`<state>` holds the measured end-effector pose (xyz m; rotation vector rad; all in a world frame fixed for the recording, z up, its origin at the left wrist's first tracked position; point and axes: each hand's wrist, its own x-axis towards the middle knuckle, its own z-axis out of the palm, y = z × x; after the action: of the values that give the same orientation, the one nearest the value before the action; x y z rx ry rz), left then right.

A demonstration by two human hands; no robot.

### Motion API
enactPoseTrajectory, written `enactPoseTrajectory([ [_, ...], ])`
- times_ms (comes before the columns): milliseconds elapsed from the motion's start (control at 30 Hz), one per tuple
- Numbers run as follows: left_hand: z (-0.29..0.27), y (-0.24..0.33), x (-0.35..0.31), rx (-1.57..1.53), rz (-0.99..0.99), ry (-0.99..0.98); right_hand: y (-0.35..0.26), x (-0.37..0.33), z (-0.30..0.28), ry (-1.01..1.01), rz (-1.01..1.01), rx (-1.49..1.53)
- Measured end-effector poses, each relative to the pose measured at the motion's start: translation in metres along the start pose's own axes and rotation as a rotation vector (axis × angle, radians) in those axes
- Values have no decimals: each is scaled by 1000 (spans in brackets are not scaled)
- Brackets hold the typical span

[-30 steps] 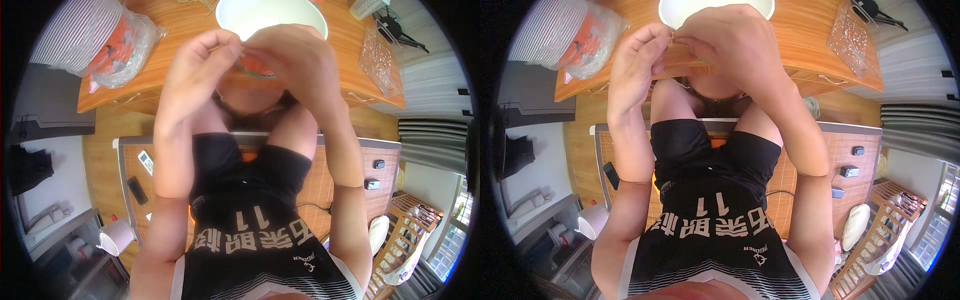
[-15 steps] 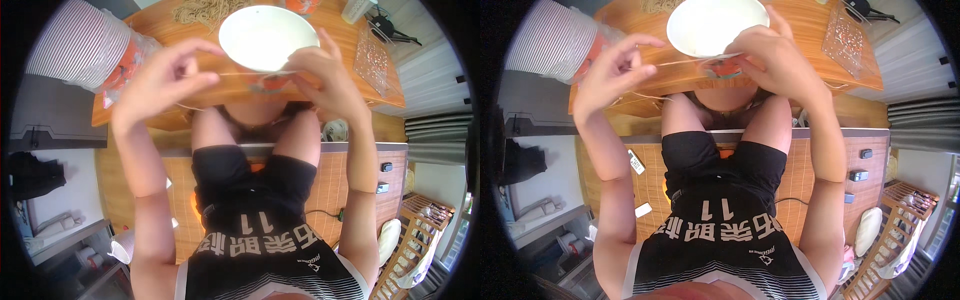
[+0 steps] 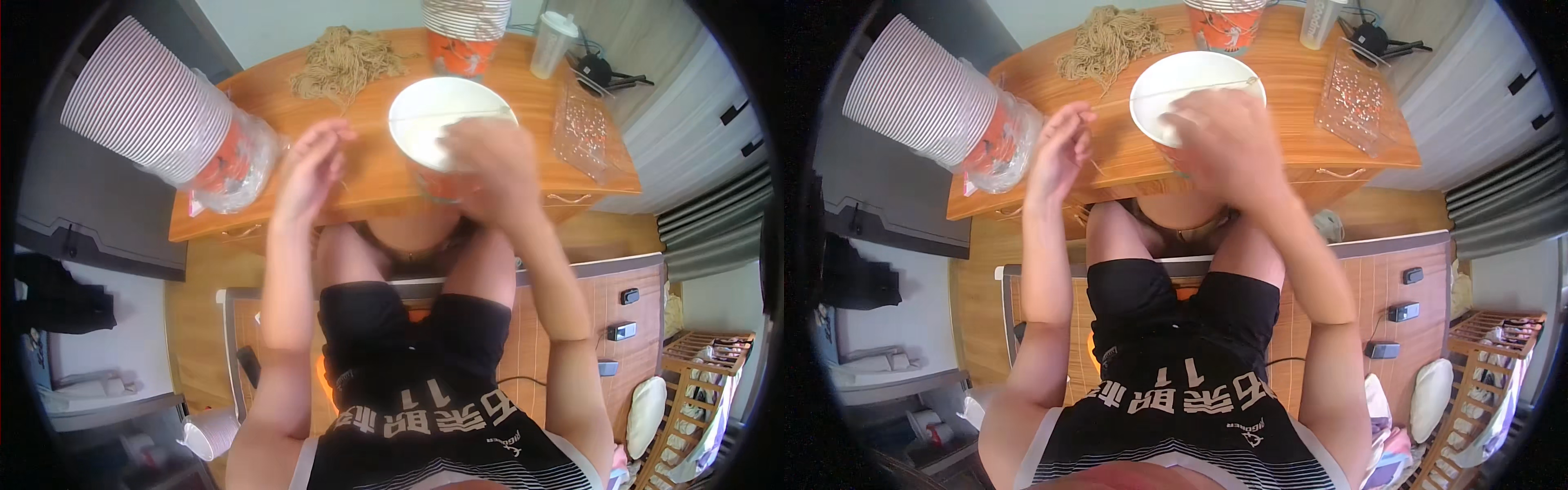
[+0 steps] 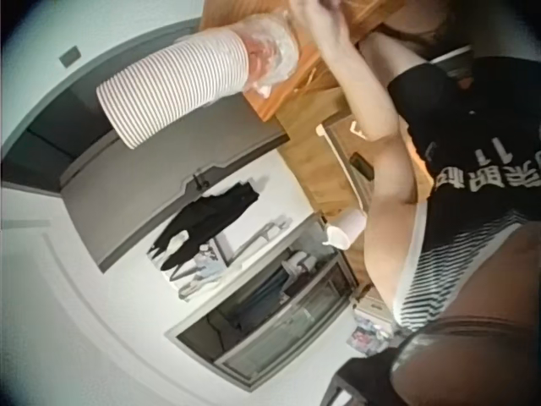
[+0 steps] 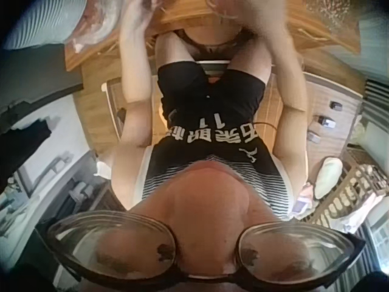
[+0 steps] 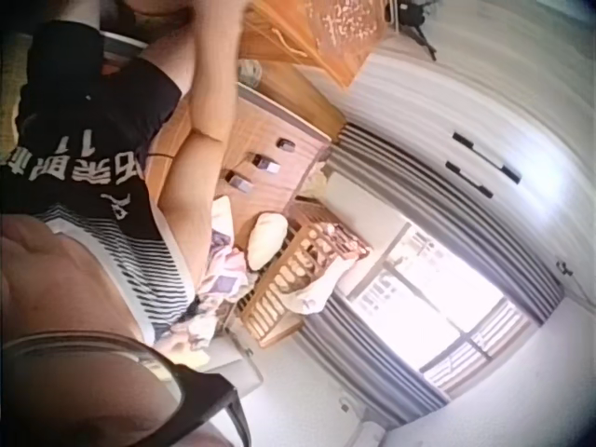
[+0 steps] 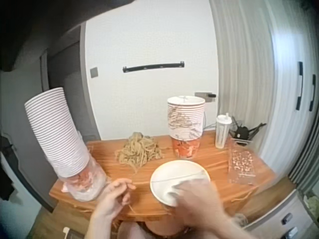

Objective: Wrapping rubber bands around paper bowls for packaging.

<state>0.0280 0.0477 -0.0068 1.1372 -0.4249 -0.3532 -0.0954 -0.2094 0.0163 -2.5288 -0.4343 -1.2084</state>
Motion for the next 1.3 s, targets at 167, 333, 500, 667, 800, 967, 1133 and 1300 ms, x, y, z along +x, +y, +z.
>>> enactPoseTrajectory([
  [167,-21,-38,-30,-432,12,-162,10,-4,23,10,-41,-50],
  [333,-33,-59,-85,-344,81,-130,47,0,19,-49,-24,-33],
  [500,-17,-52,-95,-254,171,-285,5,-18,3,252,81,113],
  [667,33,-35,-83,-30,279,-284,-88,-46,20,31,578,659],
  [800,50,-34,-75,-42,311,-264,-108,-37,50,13,615,810],
  [967,52,-33,-76,84,310,-224,-122,-36,63,69,845,996],
  [1133,37,-42,-78,278,344,-68,-108,-26,38,1,558,533],
  [1300,21,-11,-75,1035,657,15,-76,-24,37,-71,80,216],
])
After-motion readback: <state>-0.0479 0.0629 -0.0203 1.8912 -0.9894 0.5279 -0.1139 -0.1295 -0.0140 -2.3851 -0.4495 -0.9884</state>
